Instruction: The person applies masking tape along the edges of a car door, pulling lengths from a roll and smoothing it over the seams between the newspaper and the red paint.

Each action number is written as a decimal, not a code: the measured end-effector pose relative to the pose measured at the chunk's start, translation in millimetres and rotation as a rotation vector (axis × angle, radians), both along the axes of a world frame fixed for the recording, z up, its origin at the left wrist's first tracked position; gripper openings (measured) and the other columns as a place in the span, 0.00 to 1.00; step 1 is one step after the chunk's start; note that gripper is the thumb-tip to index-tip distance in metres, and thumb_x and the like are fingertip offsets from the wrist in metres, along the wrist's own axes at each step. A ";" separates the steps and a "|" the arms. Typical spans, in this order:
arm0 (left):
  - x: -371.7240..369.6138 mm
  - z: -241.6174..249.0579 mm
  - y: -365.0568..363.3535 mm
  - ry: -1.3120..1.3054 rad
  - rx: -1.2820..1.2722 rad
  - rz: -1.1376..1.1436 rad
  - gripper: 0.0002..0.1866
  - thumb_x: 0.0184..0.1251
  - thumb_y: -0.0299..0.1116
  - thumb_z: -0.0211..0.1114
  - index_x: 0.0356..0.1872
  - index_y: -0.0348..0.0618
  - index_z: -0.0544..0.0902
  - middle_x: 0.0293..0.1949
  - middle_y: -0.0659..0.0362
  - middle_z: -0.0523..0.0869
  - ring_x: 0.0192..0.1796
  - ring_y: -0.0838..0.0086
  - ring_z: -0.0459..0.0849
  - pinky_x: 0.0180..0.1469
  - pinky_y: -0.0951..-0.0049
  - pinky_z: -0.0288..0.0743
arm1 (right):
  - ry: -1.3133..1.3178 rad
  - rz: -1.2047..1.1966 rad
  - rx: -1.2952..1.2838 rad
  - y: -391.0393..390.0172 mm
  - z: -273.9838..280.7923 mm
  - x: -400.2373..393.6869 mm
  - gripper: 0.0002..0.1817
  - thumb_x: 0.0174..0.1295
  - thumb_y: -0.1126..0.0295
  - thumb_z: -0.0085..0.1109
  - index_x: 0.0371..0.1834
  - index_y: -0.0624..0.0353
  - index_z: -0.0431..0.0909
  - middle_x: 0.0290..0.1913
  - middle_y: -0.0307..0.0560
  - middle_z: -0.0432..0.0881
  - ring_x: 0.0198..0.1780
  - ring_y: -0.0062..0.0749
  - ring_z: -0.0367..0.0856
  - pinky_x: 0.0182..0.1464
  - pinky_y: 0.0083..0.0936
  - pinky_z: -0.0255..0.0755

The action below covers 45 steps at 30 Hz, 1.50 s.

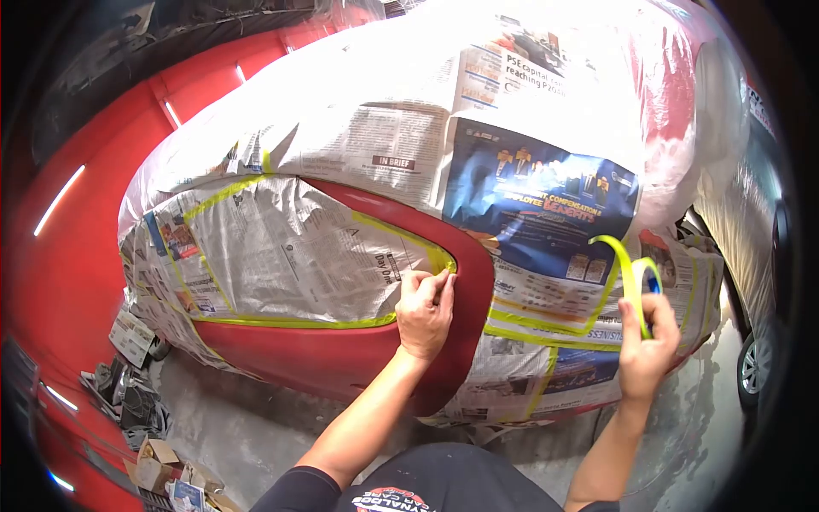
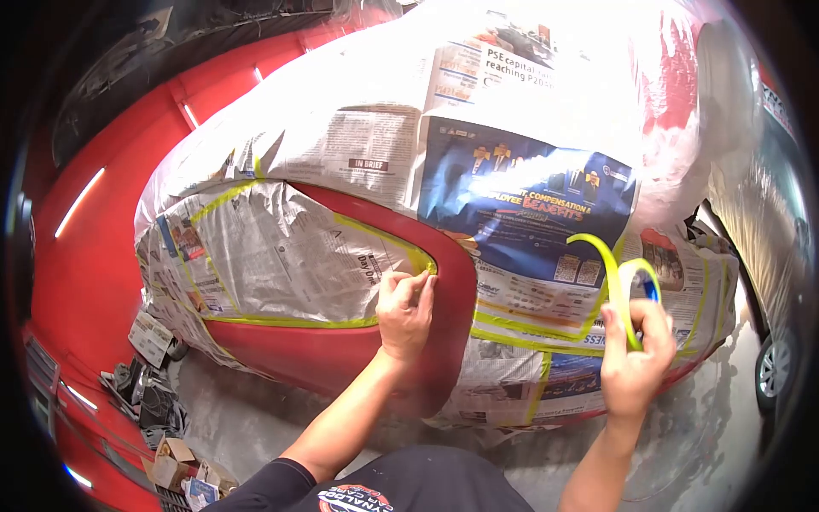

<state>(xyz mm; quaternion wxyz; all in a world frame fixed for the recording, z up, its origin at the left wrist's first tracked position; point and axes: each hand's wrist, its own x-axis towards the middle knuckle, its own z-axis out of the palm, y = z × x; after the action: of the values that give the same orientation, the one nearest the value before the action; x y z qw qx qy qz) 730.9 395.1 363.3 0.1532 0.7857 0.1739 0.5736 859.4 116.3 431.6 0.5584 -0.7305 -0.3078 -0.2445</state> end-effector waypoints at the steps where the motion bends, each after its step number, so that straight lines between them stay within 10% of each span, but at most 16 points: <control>1: -1.7 1.6 -1.4 0.024 -0.032 -0.001 0.05 0.66 0.26 0.75 0.39 0.39 0.88 0.35 0.53 0.82 0.29 0.67 0.86 0.29 0.68 0.79 | 0.095 0.052 0.041 -7.7 -13.1 -1.1 0.09 0.65 0.76 0.69 0.31 0.63 0.76 0.29 0.38 0.76 0.35 0.24 0.69 0.42 0.24 0.64; 30: -82.5 -26.7 51.8 0.221 0.128 -0.051 0.03 0.65 0.33 0.75 0.36 0.49 0.89 0.26 0.59 0.82 0.24 0.63 0.84 0.27 0.64 0.77 | 0.542 0.043 0.110 -91.7 -105.0 -100.8 0.12 0.71 0.71 0.67 0.31 0.57 0.74 0.26 0.34 0.75 0.23 0.14 0.70 0.28 0.14 0.63; 37: -177.1 -33.3 73.2 0.063 -0.103 -0.122 0.04 0.67 0.31 0.73 0.34 0.45 0.86 0.28 0.56 0.85 0.26 0.60 0.85 0.29 0.64 0.78 | 0.649 0.431 1.135 -31.0 -63.0 -131.0 0.19 0.78 0.51 0.57 0.43 0.59 0.78 0.27 0.38 0.73 0.32 0.26 0.72 0.43 0.25 0.68; 45: -368.7 -192.3 83.5 0.695 -0.539 -0.149 0.20 0.73 0.48 0.66 0.27 0.43 0.80 0.29 0.49 0.84 0.34 0.47 0.85 0.35 0.49 0.78 | 0.725 0.742 0.870 86.9 -47.0 -213.6 0.26 0.80 0.45 0.47 0.32 0.56 0.74 0.24 0.42 0.74 0.36 0.35 0.75 0.49 0.34 0.69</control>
<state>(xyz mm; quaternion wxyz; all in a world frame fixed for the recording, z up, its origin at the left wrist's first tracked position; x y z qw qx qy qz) 362.2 478.6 171.0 0.3257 0.8742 0.3013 0.1972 645.8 203.3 384.6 0.9164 -0.3213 -0.2049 0.1224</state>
